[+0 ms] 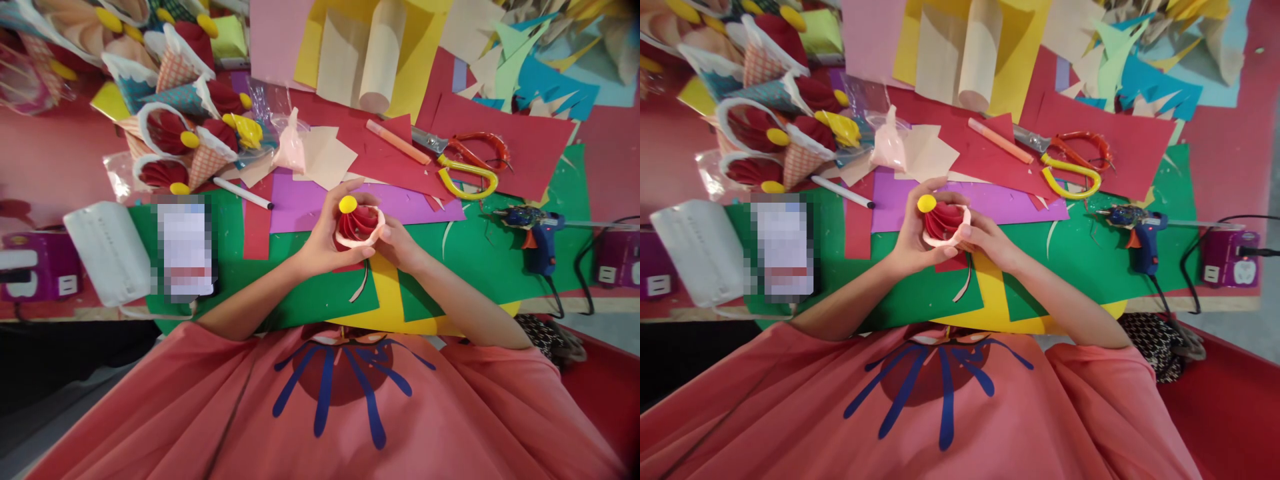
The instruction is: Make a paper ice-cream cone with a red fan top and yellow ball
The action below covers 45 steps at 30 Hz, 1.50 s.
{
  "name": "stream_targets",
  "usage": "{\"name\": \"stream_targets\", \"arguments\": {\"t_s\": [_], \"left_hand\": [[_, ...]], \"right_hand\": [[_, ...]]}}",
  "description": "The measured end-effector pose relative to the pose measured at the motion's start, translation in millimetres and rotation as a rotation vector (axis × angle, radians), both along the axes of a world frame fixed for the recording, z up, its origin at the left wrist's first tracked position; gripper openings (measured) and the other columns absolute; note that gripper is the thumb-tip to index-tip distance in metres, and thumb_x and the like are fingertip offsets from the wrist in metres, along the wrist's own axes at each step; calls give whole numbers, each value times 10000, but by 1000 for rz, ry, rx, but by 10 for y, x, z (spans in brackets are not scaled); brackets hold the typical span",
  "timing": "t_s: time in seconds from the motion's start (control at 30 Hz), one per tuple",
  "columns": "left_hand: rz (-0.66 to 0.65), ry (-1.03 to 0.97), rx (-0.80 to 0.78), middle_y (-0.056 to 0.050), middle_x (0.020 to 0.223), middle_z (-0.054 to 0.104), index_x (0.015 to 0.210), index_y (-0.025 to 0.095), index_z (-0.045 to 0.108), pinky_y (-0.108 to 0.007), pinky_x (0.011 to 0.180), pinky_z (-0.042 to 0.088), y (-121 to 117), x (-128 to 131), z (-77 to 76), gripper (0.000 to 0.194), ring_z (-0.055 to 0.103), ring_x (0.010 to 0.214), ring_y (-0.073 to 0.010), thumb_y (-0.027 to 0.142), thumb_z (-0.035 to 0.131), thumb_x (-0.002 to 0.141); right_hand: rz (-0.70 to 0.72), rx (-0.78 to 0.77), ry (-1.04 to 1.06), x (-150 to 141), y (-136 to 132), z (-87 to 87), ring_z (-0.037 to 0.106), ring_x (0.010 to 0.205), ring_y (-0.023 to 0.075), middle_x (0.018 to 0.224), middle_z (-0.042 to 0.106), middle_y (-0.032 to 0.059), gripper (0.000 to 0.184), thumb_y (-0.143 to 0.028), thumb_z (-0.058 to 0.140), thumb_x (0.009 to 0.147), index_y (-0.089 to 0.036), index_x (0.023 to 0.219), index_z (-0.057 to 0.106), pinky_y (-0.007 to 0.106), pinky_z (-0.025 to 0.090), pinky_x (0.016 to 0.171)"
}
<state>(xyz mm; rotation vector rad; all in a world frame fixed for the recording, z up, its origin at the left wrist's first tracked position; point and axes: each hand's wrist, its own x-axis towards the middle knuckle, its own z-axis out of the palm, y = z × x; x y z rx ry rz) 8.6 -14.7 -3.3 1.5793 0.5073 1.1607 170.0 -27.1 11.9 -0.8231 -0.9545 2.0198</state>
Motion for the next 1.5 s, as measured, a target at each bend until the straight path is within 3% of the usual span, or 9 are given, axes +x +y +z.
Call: {"name": "stream_targets", "arguments": {"t_s": [0.13, 0.33, 0.43, 0.53, 0.67, 0.97, 1.2, 1.33, 1.5], "left_hand": [[2, -21, 17, -83, 1274, 565, 1455, 333, 318, -440, 988, 536, 12, -7, 21, 863, 587, 1196, -265, 498, 788, 751], [-25, 19, 56, -91, 1258, 565, 1471, 298, 326, -433, 1028, 523, 5, -24, 48, 856, 594, 1177, -249, 427, 787, 761], [-29, 9, 88, -103, 1342, 509, 1489, 285, 292, -460, 1076, 489, 17, -38, 14, 907, 544, 1271, -271, 432, 800, 751], [2, -8, 92, -104, 1440, 426, 1484, 315, 270, -507, 1114, 445, 28, -37, -24, 984, 469, 1359, -309, 526, 825, 700], [2, 23, 22, -99, 1389, 476, 1468, 328, 278, -509, 1095, 456, 15, -21, -17, 914, 528, 1295, -294, 503, 804, 741], [-45, -6, -16, -78, 1320, 529, 1449, 332, 342, -487, 1057, 488, -7, -17, 47, 840, 564, 1234, -272, 461, 799, 757], [-22, -16, -27, -79, 1276, 571, 1419, 319, 408, -419, 1015, 534, -24, -3, 65, 751, 597, 1188, -246, 427, 783, 778], [4, -13, -26, -77, 1272, 582, 1422, 323, 390, -434, 992, 546, 0, -23, 49, 747, 610, 1172, -255, 506, 748, 792], [1, -14, -35, -70, 1248, 591, 1412, 318, 408, -403, 974, 564, 3, -33, 77, 699, 630, 1129, -235, 507, 721, 816]], "right_hand": [[85, -1, 42, -2, 16, 23, 700, 900, 224, 852, 710, 36, 532, -734, 635, 738, -234, 921, 651, 412, 573, 905], [86, -65, -50, 21, -6, 0, 684, 844, 212, 771, 665, 5, 505, -707, 698, 692, -248, 898, 651, 402, 583, 873], [65, -61, -61, 32, -13, -31, 693, 902, 221, 856, 701, 17, 548, -703, 699, 697, -245, 996, 667, 417, 569, 919], [-33, 24, -62, 36, -19, -56, 666, 1116, 235, 1119, 715, 41, 598, -679, 712, 713, -251, 1126, 649, 433, 493, 1061], [-42, 116, -99, 54, -32, -82, 591, 1277, 247, 1323, 648, 60, 664, -624, 735, 738, -255, 1267, 583, 450, 419, 1147], [12, 98, -94, 67, -47, -105, 640, 1175, 253, 1139, 706, 45, 580, -686, 644, 774, -239, 1143, 633, 417, 467, 1091], [15, 106, -108, 46, -39, -60, 645, 1168, 271, 1120, 698, 48, 552, -681, 646, 763, -259, 1118, 658, 489, 473, 1088], [32, 85, -26, -7, 16, 24, 607, 1227, 284, 1130, 699, 66, 668, -790, 572, 705, -248, 1087, 660, 442, 521, 1017], [12, 79, -26, -12, 13, 0, 667, 1081, 229, 1044, 713, 25, 527, -692, 621, 756, -245, 1032, 664, 385, 519, 987]]}}
